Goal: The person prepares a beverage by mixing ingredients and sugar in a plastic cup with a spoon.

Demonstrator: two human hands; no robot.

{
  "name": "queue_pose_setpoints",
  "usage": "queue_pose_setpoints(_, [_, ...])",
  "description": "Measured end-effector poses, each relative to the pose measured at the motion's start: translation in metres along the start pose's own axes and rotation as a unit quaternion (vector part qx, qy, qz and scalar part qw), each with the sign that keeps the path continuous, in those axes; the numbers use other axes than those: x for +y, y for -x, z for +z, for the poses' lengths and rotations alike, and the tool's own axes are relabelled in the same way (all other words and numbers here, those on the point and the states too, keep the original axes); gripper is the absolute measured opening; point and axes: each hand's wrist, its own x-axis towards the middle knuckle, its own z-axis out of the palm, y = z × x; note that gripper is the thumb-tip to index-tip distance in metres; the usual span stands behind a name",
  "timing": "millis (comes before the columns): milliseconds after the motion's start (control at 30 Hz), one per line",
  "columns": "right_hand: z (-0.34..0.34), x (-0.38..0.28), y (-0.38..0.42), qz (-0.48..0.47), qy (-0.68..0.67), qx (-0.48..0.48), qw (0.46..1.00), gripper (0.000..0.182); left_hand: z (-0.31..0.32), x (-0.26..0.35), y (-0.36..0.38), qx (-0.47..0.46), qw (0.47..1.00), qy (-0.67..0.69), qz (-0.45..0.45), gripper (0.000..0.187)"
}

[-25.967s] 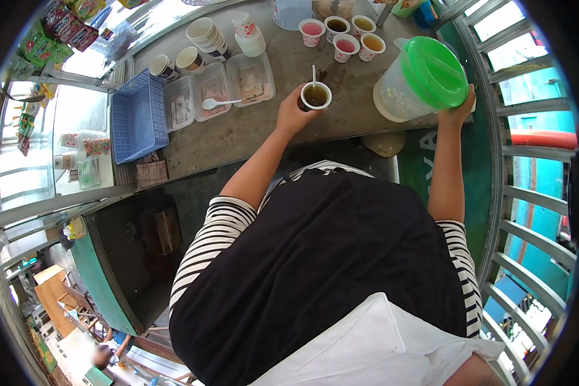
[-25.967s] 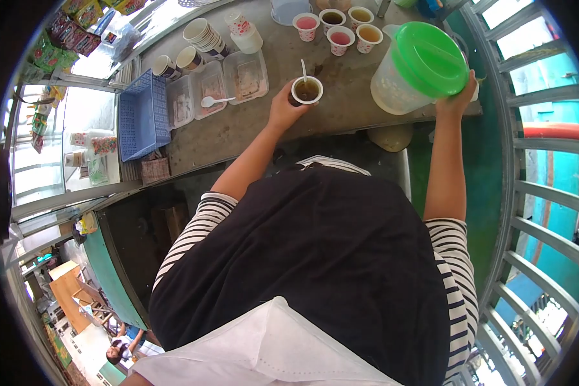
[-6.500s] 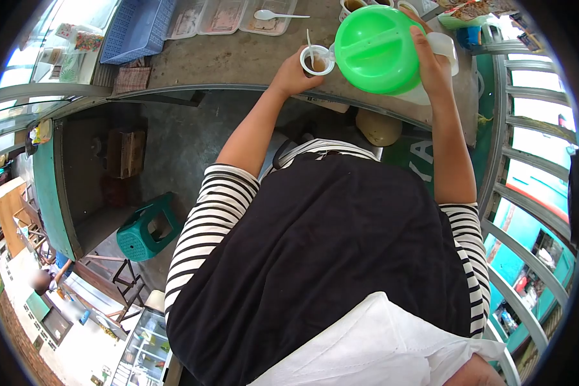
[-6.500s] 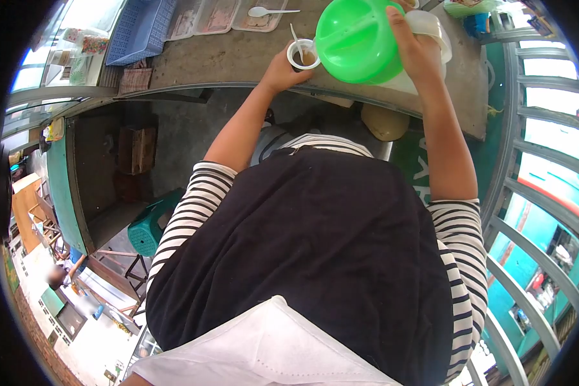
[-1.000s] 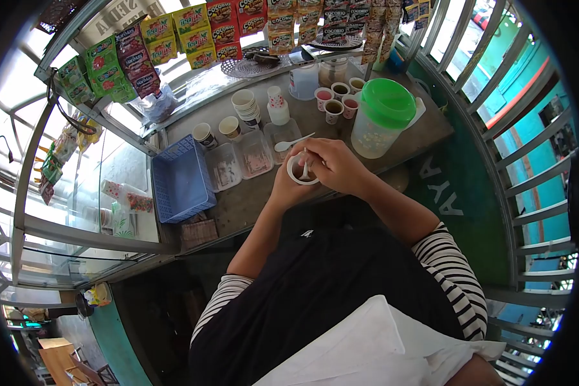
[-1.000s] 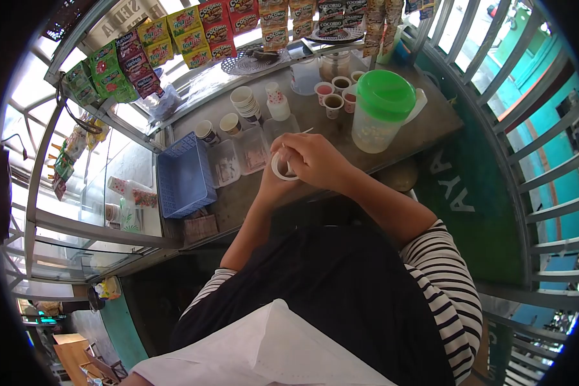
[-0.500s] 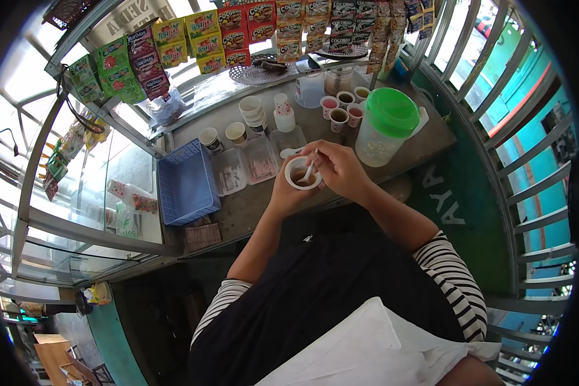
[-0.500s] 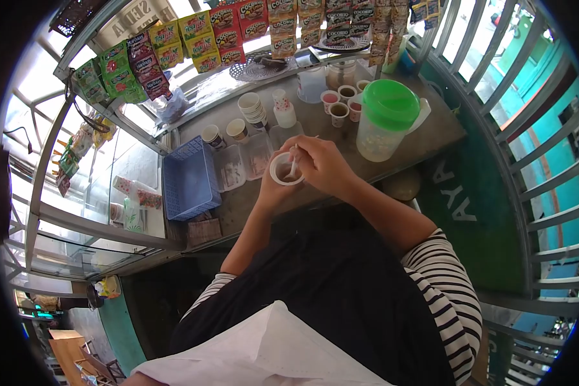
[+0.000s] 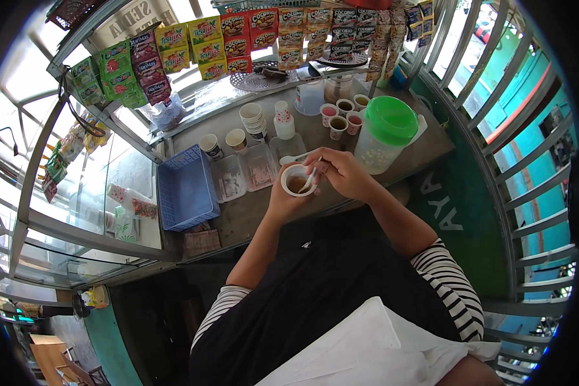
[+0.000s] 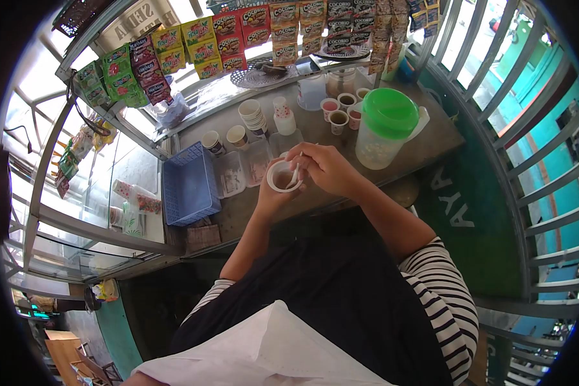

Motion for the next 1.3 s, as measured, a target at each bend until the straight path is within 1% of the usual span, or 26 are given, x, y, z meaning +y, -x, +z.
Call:
queue_pose_setpoints(200, [0.002,-0.003,-0.005,0.015,-0.004,-0.013,1.000,0.013,0.004,0.009,0.000,0.001,1.000,0.008,-0.005,0.073])
queue_pose_setpoints(267, [0.002,-0.007,-0.007,-0.051,0.073,-0.019,0.996,0.019,0.002,0.006,0.001,0.003,1.000,-0.012,0.001,0.073])
queue_pose_setpoints(300, [0.004,-0.009,-0.007,-0.053,0.074,-0.019,0.996,0.019,0.002,0.007,0.000,0.005,0.999,-0.031,0.010,0.073])
queue_pose_setpoints(367, [0.009,-0.014,-0.005,-0.100,0.153,-0.005,0.983,0.025,0.002,0.011,-0.001,0.002,1.000,-0.020,0.007,0.072])
queue_pose_setpoints(500, [0.016,-0.020,-0.004,-0.098,0.146,0.006,0.984,0.029,0.004,0.008,0.002,-0.002,1.000,-0.001,-0.014,0.070])
queue_pose_setpoints(567, [0.019,-0.020,-0.002,-0.078,0.106,-0.007,0.991,0.023,0.004,0.005,0.003,-0.005,1.000,-0.010,-0.003,0.070])
queue_pose_setpoints(600, [0.019,-0.020,-0.002,-0.077,0.106,-0.007,0.991,0.023,0.003,0.003,0.003,-0.008,1.000,-0.019,0.010,0.070])
queue_pose_setpoints(667, [0.020,-0.018,-0.002,-0.020,0.066,-0.014,0.998,0.017,0.001,-0.005,0.003,-0.011,1.000,-0.018,0.003,0.071])
queue_pose_setpoints(733, [0.018,-0.017,-0.003,-0.035,0.061,0.003,0.998,0.016,0.003,-0.002,0.004,-0.015,1.000,-0.017,-0.002,0.071])
queue_pose_setpoints(800, [0.016,-0.015,-0.004,-0.049,0.057,0.020,0.997,0.015,0.005,0.003,0.005,-0.011,0.999,0.041,-0.011,0.072])
queue_pose_setpoints(833, [0.014,-0.014,-0.005,-0.031,0.042,0.027,0.998,0.015,0.006,0.004,0.005,-0.011,0.999,0.041,-0.011,0.072])
queue_pose_setpoints(900, [0.010,-0.011,-0.006,-0.015,0.026,0.036,0.999,0.015,0.006,0.007,0.003,0.002,1.000,-0.015,0.022,0.071])
queue_pose_setpoints(933, [0.008,-0.007,-0.006,-0.014,0.024,0.024,0.999,0.015,0.006,0.009,0.003,0.000,1.000,-0.016,0.022,0.071])
queue_pose_setpoints(1000, [0.003,-0.005,-0.005,-0.014,0.023,0.014,1.000,0.015,0.006,0.012,0.004,-0.001,0.999,0.015,-0.032,0.071])
queue_pose_setpoints(1033, [0.001,-0.005,-0.005,-0.009,0.017,-0.004,1.000,0.015,0.006,0.009,0.004,-0.002,0.999,0.014,-0.031,0.071])
queue_pose_setpoints(1100, [-0.004,-0.007,-0.006,-0.006,0.011,-0.023,1.000,0.015,0.007,0.004,0.002,-0.014,1.000,0.006,0.013,0.071])
queue_pose_setpoints(1200, [-0.010,-0.010,-0.008,-0.005,0.022,-0.026,0.999,0.016,0.009,0.006,0.003,-0.017,1.000,-0.005,-0.001,0.072])
queue_pose_setpoints(1267, [-0.012,-0.008,-0.008,-0.062,0.054,-0.021,0.996,0.018,0.008,-0.001,0.001,-0.019,0.999,-0.025,0.012,0.072])
queue_pose_setpoints(1300, [-0.011,-0.007,-0.009,-0.063,0.054,-0.021,0.996,0.018,0.009,0.000,0.000,-0.022,0.998,-0.045,0.024,0.072])
